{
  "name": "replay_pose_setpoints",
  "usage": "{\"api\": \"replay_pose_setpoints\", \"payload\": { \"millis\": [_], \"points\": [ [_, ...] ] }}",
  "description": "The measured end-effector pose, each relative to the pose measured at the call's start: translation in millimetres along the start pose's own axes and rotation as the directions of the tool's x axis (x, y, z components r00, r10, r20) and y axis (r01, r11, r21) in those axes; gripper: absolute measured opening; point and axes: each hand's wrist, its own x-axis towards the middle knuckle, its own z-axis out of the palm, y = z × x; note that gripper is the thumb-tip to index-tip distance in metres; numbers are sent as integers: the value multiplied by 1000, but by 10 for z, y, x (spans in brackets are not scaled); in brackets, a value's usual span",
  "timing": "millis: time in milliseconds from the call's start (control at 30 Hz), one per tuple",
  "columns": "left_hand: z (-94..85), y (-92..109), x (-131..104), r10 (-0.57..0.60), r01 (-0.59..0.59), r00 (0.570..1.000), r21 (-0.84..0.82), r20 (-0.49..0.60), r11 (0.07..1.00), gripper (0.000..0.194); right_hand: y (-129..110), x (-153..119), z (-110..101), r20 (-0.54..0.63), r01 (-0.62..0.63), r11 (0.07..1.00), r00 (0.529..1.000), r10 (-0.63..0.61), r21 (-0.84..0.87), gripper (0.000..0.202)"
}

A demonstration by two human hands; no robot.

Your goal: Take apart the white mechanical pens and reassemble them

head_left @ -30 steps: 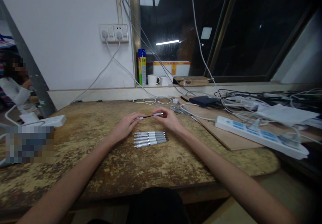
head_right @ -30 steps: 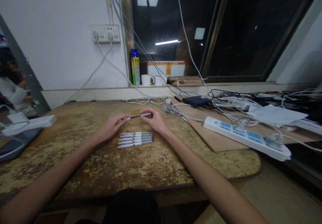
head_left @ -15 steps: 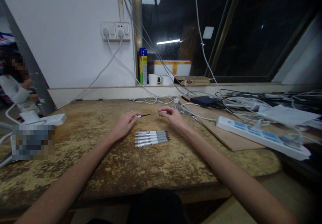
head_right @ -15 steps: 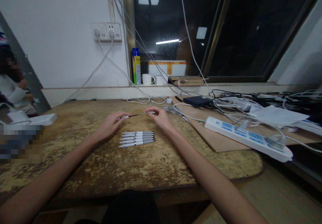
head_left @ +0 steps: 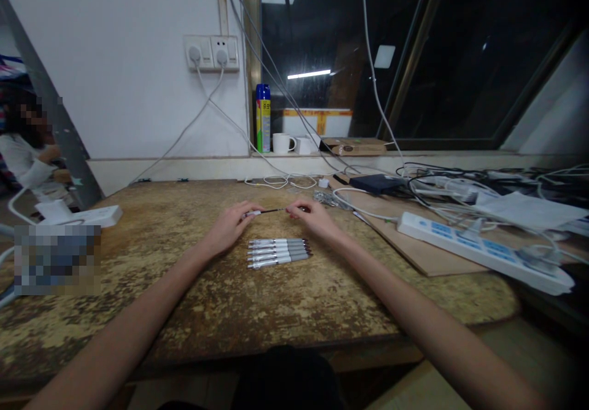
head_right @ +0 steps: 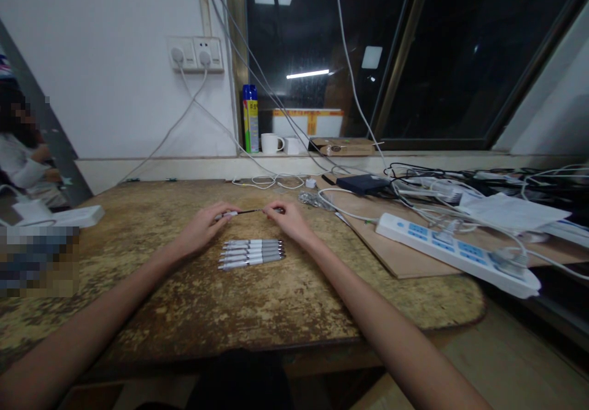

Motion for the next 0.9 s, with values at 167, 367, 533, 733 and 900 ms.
{"api": "replay_pose_setpoints", "payload": {
  "millis": [167,367,533,733,900],
  "points": [
    [-14,26,3,22,-22,1000,-2,20,1000,33,-29,-16,26,7,-8,1000,1000,8,-10,24],
    [-4,27,5,36,-35,998,-26,50,999,33,-45,-26,58,38,-5,999,999,3,36,27],
    [-6,-21,-7,-27,27,1000,-55,-1,998,35,-10,-2,28,5,-62,982,998,62,178,32],
    [-26,-185,-30,-116,113,990,-37,-82,993,35,34,30,-49,-156,-62,986,984,86,152,36],
    [-18,-212,-48,-134,132,989,-42,-69,990,34,4,26,-46,-225,-69,991,970,94,118,35]
  ]
}}
